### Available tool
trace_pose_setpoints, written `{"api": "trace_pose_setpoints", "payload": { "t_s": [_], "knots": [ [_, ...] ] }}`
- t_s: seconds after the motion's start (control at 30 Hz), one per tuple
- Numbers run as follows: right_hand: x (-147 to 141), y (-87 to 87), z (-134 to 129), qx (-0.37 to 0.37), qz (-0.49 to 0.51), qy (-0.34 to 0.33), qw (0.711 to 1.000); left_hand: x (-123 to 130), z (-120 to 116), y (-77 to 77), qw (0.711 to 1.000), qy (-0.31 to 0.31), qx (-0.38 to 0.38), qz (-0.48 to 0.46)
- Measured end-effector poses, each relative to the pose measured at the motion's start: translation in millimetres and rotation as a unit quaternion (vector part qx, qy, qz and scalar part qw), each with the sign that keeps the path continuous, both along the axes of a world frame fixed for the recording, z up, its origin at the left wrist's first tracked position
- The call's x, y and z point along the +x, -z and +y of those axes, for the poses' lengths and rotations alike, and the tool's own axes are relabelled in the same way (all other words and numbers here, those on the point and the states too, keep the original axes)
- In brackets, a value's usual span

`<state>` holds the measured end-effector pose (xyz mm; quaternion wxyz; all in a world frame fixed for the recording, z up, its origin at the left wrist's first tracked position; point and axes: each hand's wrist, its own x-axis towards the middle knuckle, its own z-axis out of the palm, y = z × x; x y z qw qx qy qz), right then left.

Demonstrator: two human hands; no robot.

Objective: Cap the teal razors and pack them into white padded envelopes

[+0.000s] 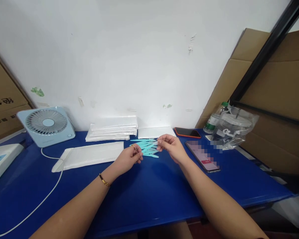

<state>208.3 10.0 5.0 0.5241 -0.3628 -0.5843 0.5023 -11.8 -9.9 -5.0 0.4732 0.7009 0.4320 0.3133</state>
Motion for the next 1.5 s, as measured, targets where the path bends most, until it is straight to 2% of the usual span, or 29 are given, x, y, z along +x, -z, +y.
{"api": "trace_pose_setpoints", "payload": {
  "t_s": [0.17,0.27,0.33,0.43,0.53,0.67,0.87,0.93,1.03,1.17,1.23,1.3,1.37,1.43,1.5],
  "knots": [
    [-7,5.7,-1,-0.019,-0.034,-0.056,0.998,0,1,1.8,1.000,0.007,0.019,0.009],
    [-5,13.5,2,-0.004,-0.119,-0.073,0.990,-1,2,2.6,0.995,0.003,0.065,0.076],
    [0,19.3,7,0.040,-0.218,-0.051,0.974,-1,4,2.3,0.976,-0.022,0.143,0.164],
    [9,26.6,16,0.123,-0.352,-0.014,0.928,-2,15,2.9,0.922,-0.057,0.250,0.289],
    [14,33.1,23,0.180,-0.414,0.014,0.892,-2,34,7.3,0.897,-0.046,0.240,0.368],
    [16,40.8,31,0.163,-0.452,-0.007,0.877,2,55,13.0,0.890,-0.003,0.217,0.400],
    [15,33.5,28,0.188,-0.460,-0.073,0.864,14,47,1.3,0.879,0.061,0.241,0.406],
    [14,27.3,23,0.206,-0.486,-0.079,0.846,21,40,-3.2,0.866,0.076,0.250,0.426],
    [9,21.1,16,0.227,-0.549,-0.057,0.802,32,32,-3.7,0.851,0.068,0.257,0.454],
    [2,18.3,10,0.239,-0.638,-0.018,0.732,42,26,4.1,0.856,0.038,0.254,0.449],
    [3,11.7,7,0.220,-0.660,-0.011,0.718,43,23,6.4,0.864,0.016,0.257,0.433],
    [5,-4.9,2,0.194,-0.653,-0.004,0.732,43,19,5.4,0.874,-0.009,0.259,0.410],
    [8,-33.2,-6,0.195,-0.606,-0.009,0.771,44,16,1.5,0.886,-0.029,0.261,0.383],
    [8,-68.5,-17,0.241,-0.505,-0.039,0.828,50,12,-3.2,0.916,-0.046,0.265,0.298],
    [2,-100.5,-27,0.283,-0.424,-0.055,0.859,59,7,-6.2,0.952,-0.064,0.251,0.161]
  ]
}}
